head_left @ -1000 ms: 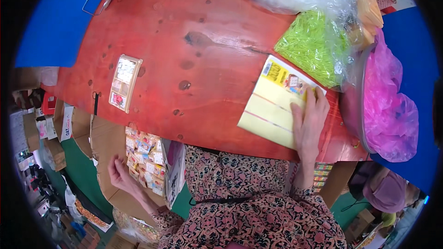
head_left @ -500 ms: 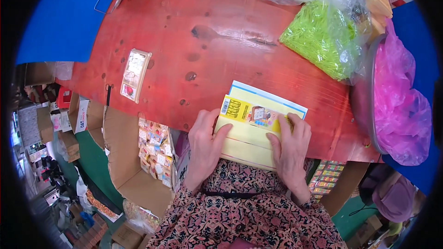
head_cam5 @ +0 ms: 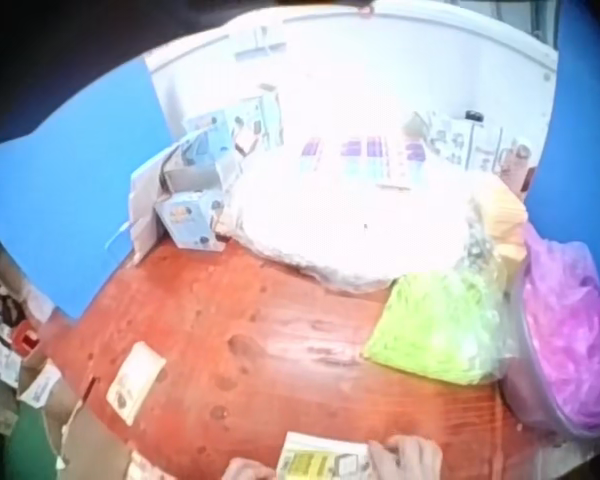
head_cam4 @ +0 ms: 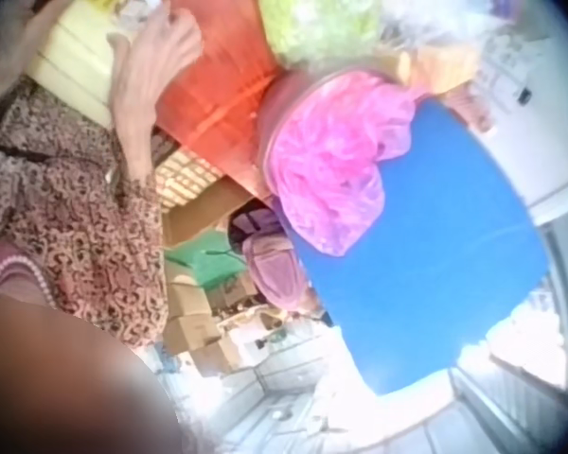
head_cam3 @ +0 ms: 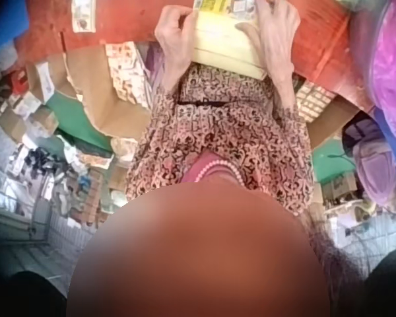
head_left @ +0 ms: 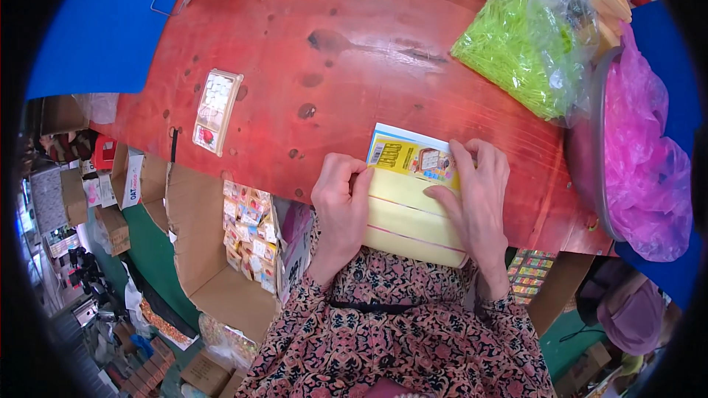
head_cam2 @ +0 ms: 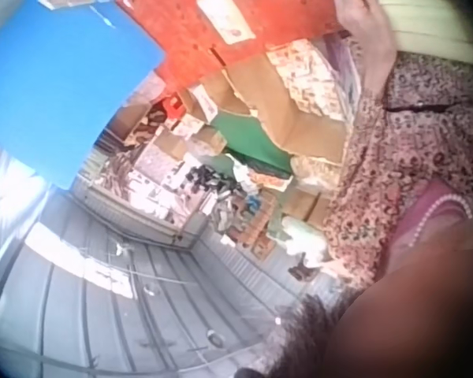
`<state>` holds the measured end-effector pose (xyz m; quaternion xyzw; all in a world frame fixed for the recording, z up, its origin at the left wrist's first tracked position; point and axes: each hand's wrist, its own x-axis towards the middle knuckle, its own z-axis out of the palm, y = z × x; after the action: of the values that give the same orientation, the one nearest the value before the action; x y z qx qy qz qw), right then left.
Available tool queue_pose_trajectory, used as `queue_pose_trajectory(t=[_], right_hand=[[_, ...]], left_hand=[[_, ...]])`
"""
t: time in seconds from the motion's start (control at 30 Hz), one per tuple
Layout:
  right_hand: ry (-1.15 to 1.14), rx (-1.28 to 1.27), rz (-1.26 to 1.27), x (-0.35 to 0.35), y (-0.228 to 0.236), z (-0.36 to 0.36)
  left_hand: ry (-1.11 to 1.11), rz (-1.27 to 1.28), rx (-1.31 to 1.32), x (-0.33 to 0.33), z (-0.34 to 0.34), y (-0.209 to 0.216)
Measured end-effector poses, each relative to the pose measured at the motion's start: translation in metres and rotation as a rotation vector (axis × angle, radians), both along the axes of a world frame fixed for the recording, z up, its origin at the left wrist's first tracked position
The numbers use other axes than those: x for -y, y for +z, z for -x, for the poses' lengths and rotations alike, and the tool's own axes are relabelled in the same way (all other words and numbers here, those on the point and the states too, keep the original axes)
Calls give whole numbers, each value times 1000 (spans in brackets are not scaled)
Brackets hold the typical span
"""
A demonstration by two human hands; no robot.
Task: Apply labels to plastic containers and organize trays on a workbench.
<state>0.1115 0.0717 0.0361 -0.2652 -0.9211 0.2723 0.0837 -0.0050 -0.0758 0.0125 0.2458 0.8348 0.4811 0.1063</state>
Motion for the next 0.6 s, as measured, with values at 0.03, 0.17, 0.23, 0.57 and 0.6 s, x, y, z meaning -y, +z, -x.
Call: queue_pose_trajectory(t=[0.03,0.17,0.23,0.57,0.6], right_hand=[[0,4,2,0,1,2],[8,6,21,2,-2,4],[12,9,40,4,-5,4],[62,-40,45,15,-9,0],[61,-38,50,14,-10,0]], left_hand=[[7,2,-16,0,0,0],[11,56,-133,8,-2,-1],[22,91,-127,14,-6,3],[242,-44,385,63,-36,11],[304,-129,514,62,-35,11]])
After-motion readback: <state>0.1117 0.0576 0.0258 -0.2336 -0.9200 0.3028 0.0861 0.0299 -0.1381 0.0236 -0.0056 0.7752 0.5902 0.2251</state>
